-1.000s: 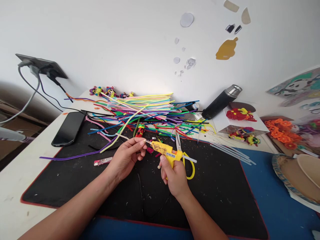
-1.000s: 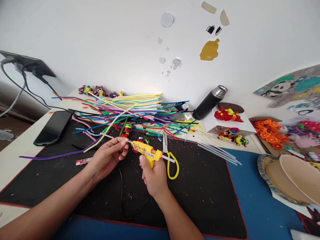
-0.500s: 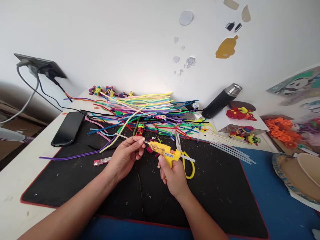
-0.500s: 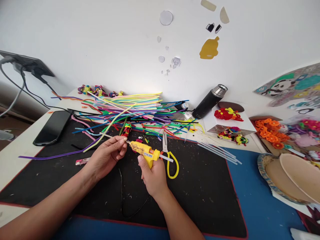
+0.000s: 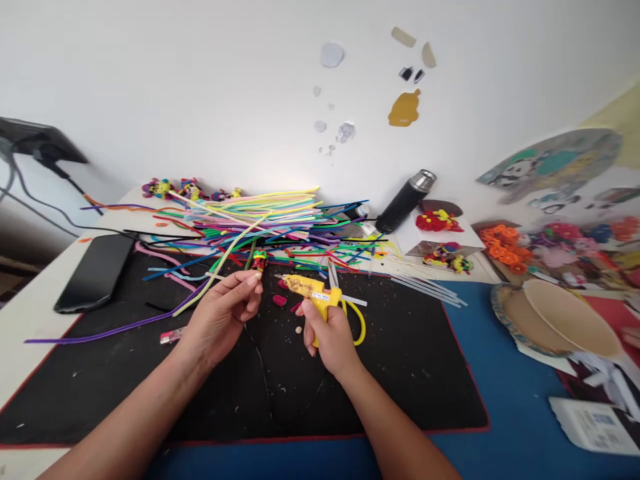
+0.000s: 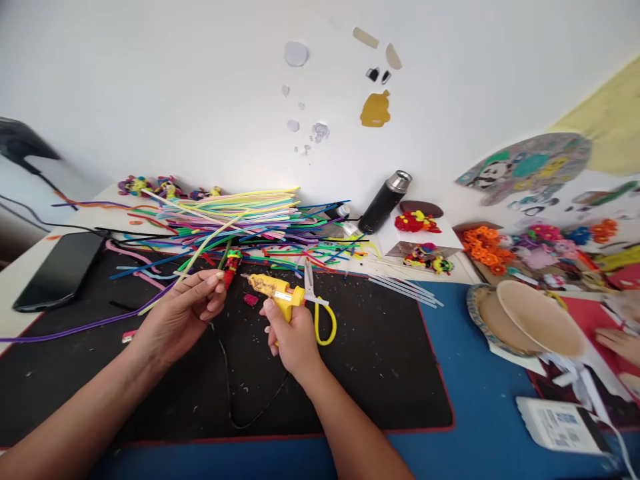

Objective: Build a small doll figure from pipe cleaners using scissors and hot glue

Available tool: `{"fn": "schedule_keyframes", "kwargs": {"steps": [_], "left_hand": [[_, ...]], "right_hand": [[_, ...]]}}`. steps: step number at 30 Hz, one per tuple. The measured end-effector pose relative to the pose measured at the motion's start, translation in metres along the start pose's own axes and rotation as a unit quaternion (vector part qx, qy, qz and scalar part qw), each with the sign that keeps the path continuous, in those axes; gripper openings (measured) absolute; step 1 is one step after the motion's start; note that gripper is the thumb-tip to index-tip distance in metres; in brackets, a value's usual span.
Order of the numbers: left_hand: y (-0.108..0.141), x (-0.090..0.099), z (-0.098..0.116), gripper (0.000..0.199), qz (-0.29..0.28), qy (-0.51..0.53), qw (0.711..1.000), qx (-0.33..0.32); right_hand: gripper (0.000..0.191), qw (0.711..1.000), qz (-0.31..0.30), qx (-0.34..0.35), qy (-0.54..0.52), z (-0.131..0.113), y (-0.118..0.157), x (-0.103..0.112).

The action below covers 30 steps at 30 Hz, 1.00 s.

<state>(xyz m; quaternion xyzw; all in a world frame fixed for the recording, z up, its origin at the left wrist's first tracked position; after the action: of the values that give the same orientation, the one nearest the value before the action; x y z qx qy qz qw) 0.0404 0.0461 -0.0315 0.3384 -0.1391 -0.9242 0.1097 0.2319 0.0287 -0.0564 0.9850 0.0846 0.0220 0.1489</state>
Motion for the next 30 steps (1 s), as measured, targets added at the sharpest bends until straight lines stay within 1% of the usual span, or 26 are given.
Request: {"fn": "schedule_keyframes", "kwargs": {"steps": [2,5,9,12,15,20,23,26,28,30], "left_hand": [[0.004,-0.004,-0.002,0.038,-0.002,-0.002,1.000,0.011],[0.011,-0.009,-0.009,0.042,-0.009,-0.008,0.999,0.034],[0.022,-0.013,-0.019,0.043,-0.029,-0.024,0.997,0.060],[0.029,-0.017,-0.026,0.040,-0.048,-0.035,0.996,0.069],[0.036,-0.020,-0.034,0.040,-0.058,-0.036,0.994,0.089],[0.046,-0.027,-0.043,0.042,-0.066,-0.030,0.990,0.119],[0.049,-0.031,-0.046,0.043,-0.073,-0.022,0.988,0.134],[0.050,-0.032,-0.047,0.043,-0.078,-0.009,0.987,0.143],[0.050,-0.032,-0.049,0.042,-0.079,-0.002,0.986,0.148],[0.050,-0.032,-0.050,0.042,-0.081,0.003,0.985,0.153]], "right_hand": [[0.062,1.000,0.008,0.009,-0.021,-0.004,0.003,0.010],[0.058,0.998,0.040,0.012,-0.046,-0.003,0.015,0.035],[0.055,0.986,0.128,-0.008,-0.102,0.010,0.037,0.076],[0.057,0.971,0.178,-0.026,-0.155,0.020,0.051,0.098],[0.060,0.965,0.189,-0.035,-0.178,0.024,0.057,0.106],[0.058,0.972,0.167,-0.049,-0.155,0.024,0.052,0.106],[0.062,0.982,0.155,-0.049,-0.093,0.025,0.049,0.114],[0.064,0.985,0.152,-0.049,0.062,0.025,0.051,0.130],[0.066,0.971,0.154,-0.048,0.174,0.025,0.055,0.142],[0.065,0.952,0.163,-0.027,0.257,0.021,0.061,0.150]]}}
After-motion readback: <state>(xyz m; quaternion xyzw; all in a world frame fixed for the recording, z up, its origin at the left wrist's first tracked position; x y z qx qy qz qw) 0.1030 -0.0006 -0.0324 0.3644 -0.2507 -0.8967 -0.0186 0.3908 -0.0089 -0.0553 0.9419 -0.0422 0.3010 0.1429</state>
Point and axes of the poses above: each hand's wrist, its own y-axis away from the middle knuckle, its own x-axis out of the back of the hand, z = x × y, the point moved 6 cm from there along -y, towards the middle knuckle, and after that the axes turned 6 degrees about y, right-handed, at the moved point
